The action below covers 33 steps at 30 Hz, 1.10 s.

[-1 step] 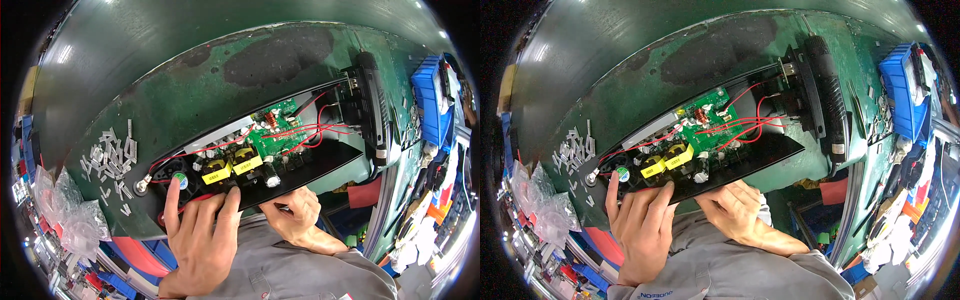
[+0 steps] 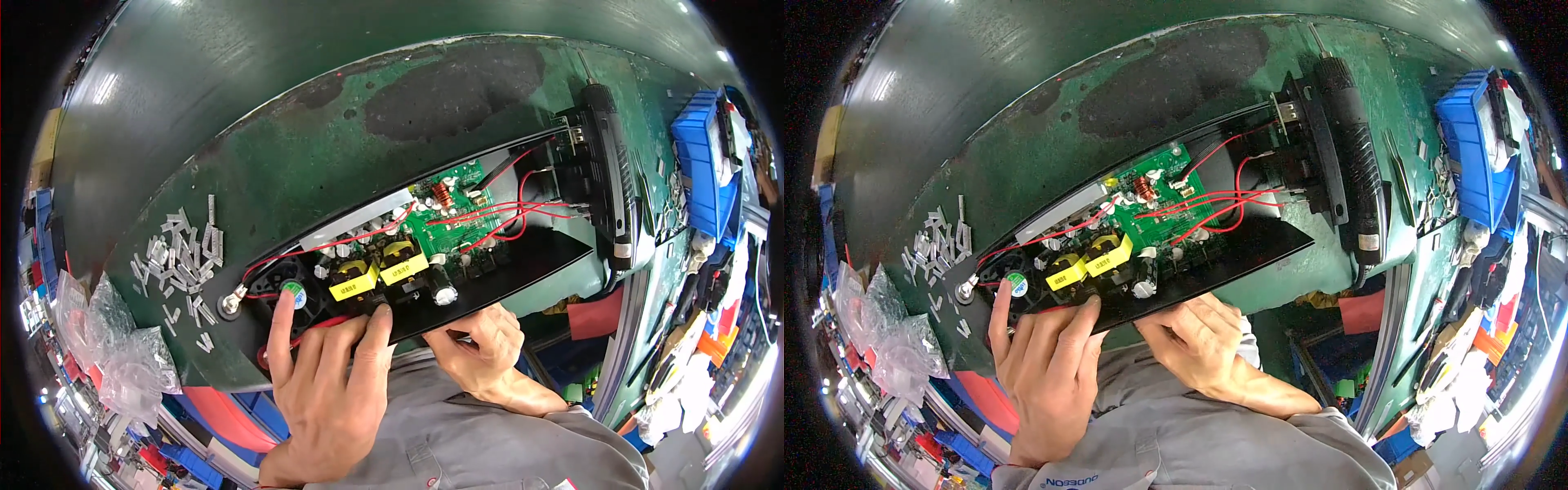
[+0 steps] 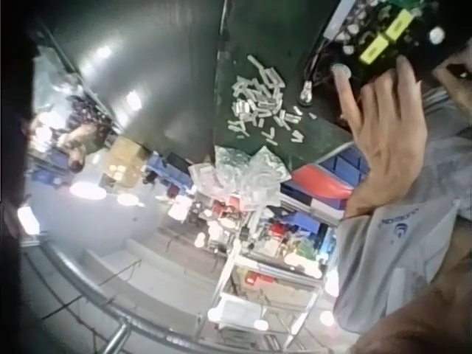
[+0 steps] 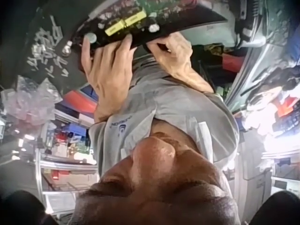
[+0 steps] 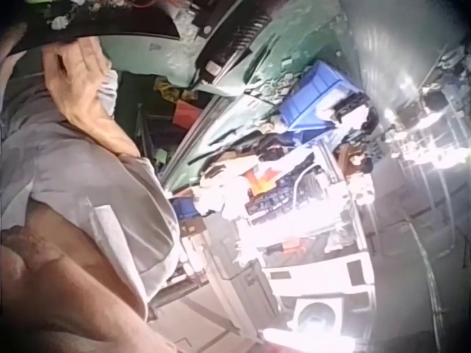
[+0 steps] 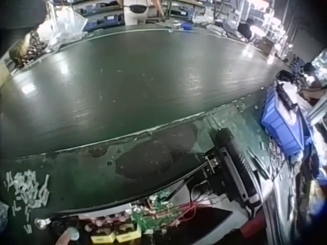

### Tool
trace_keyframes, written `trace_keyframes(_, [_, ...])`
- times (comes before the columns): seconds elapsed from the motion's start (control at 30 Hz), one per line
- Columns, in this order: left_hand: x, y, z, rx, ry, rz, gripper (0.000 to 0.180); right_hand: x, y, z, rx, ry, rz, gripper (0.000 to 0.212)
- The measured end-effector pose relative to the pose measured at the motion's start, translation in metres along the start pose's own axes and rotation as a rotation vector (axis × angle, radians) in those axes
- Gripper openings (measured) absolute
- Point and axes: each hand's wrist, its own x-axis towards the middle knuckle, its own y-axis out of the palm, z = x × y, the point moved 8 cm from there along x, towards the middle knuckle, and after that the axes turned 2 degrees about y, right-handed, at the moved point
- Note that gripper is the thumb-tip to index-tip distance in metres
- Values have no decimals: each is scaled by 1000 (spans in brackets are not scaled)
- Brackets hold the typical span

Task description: Assembling electronic components into a housing using an electric screwdriver and screws.

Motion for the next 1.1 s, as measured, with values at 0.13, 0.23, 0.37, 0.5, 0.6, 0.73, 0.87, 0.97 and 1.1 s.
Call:
trace_keyframes(0.13, [2,0,-2,4,-12,-15,43,1,-1,1,-35,-10,-3,33])
trace_keyframes(0.23, [6,4,0,51,-61,36,44,0,-1,1,-45,-26,-17,34])
trace_keyframes(0.37, [5,9,0,34,-49,39,46,3,-1,2,-46,-32,21,35])
trace_keyframes(0.5, [2,7,2,-31,-76,-82,41,3,0,0,-23,6,120,33])
trace_keyframes(0.6, [4,6,1,-40,-63,-75,36,3,0,-1,18,26,137,32])
trace_keyframes(0.73, [8,5,0,-99,5,-113,32,2,-14,4,55,-5,123,31])
trace_keyframes(0.87, [6,7,-3,-64,25,-110,32,18,-61,-8,7,-39,-15,30])
trace_keyframes(0.97, [6,8,-7,-74,64,-143,32,34,-115,-31,-177,80,-297,21])
trace_keyframes(1.1, [-3,7,1,-55,35,-170,33,81,-163,-55,-519,90,-340,16])
